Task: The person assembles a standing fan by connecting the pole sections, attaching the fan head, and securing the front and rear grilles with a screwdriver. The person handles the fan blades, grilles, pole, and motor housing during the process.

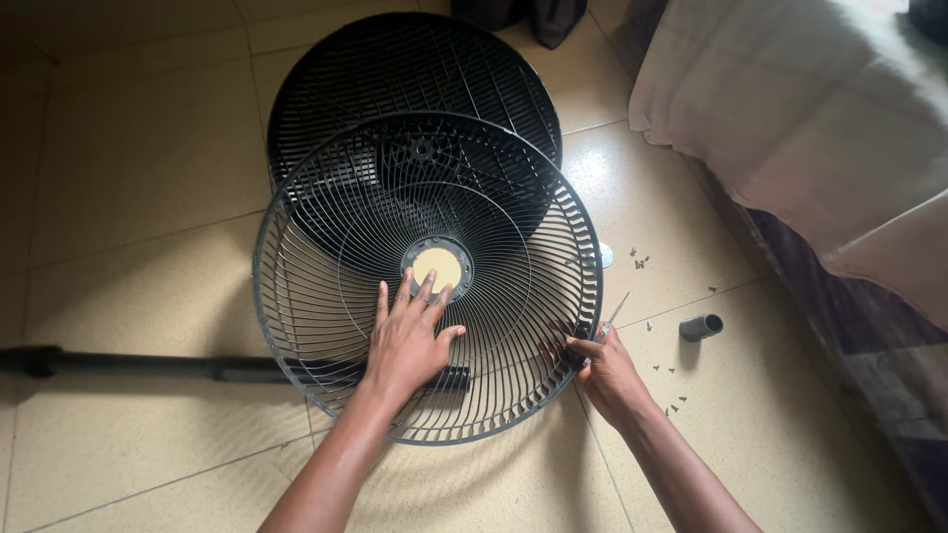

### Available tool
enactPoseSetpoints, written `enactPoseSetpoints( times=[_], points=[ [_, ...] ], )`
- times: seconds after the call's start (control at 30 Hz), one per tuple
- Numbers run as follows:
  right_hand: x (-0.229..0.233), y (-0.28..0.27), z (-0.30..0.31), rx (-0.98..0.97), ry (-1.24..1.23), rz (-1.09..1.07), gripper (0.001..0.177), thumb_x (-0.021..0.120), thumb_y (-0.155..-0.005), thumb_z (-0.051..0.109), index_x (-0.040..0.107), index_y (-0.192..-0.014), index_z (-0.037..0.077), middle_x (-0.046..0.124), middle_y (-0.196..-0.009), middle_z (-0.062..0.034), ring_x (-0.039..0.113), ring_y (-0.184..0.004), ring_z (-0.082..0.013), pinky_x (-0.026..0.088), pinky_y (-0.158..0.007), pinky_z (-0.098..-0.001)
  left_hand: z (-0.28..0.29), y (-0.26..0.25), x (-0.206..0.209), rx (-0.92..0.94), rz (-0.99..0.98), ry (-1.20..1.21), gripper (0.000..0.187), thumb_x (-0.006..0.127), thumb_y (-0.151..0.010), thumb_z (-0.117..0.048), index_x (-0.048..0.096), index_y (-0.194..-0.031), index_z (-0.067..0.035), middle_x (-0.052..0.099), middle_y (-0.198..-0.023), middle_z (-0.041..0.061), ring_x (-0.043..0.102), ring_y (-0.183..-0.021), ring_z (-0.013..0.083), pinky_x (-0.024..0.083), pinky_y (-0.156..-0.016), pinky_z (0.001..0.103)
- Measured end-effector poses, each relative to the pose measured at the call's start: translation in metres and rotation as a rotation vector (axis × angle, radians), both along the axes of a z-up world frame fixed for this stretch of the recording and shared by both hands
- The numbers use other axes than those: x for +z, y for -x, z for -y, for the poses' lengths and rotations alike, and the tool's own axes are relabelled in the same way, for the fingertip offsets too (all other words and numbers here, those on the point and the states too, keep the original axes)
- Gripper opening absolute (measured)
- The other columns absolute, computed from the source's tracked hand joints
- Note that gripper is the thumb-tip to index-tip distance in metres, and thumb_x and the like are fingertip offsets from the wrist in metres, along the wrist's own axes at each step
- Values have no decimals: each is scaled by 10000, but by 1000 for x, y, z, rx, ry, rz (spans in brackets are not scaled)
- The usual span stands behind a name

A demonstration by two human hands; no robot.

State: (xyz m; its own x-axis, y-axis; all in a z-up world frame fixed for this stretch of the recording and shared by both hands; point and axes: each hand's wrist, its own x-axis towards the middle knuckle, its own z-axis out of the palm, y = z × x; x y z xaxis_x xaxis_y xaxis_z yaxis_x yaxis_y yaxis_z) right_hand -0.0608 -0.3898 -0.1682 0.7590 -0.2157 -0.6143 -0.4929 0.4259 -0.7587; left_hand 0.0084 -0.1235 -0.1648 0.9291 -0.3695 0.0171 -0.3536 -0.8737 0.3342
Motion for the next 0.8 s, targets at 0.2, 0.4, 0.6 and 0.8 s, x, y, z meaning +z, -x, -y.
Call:
enactPoseSetpoints(
  times=[0.2, 0.4, 0.6, 0.8],
  points=[
    [3, 2, -6, -3, -32, -10, 429, 455, -895, -66, 368, -1288, 81, 529, -1284, -160, 637, -1116, -261, 539, -990, -456, 3, 6, 11, -21, 125, 0, 615, 620, -899, -442, 547, -1432, -145, 390, -1580, 126, 213, -1511, 367, 83, -1216, 602],
    [-3, 8, -4, -31, -65, -57, 394, 495, -891, -55, 373, -1252, 47, 628, -1266, -214, 700, -1118, -325, 541, -989, -446, 9, 13, 13, -34, 199, -20, 621, 625, -882, -404, 549, -1425, -112, 388, -1582, 137, 199, -1518, 368, 84, -1212, 620],
    [-5, 8, -4, -22, -72, -42, 392, 481, -894, -55, 369, -1250, 64, 611, -1247, -192, 693, -1111, -310, 544, -978, -430, 9, 15, 14, -17, 174, -19, 614, 618, -891, -408, 545, -1422, -108, 387, -1581, 137, 190, -1520, 371, 68, -1214, 623],
    [-2, 7, -5, 0, -44, -44, 383, 458, -908, -53, 364, -1260, 62, 611, -1231, -171, 695, -1111, -306, 548, -973, -428, 8, 14, 17, -1, 115, -26, 631, 624, -887, -422, 536, -1434, -120, 386, -1575, 141, 186, -1514, 380, 51, -1204, 633]
  ],
)
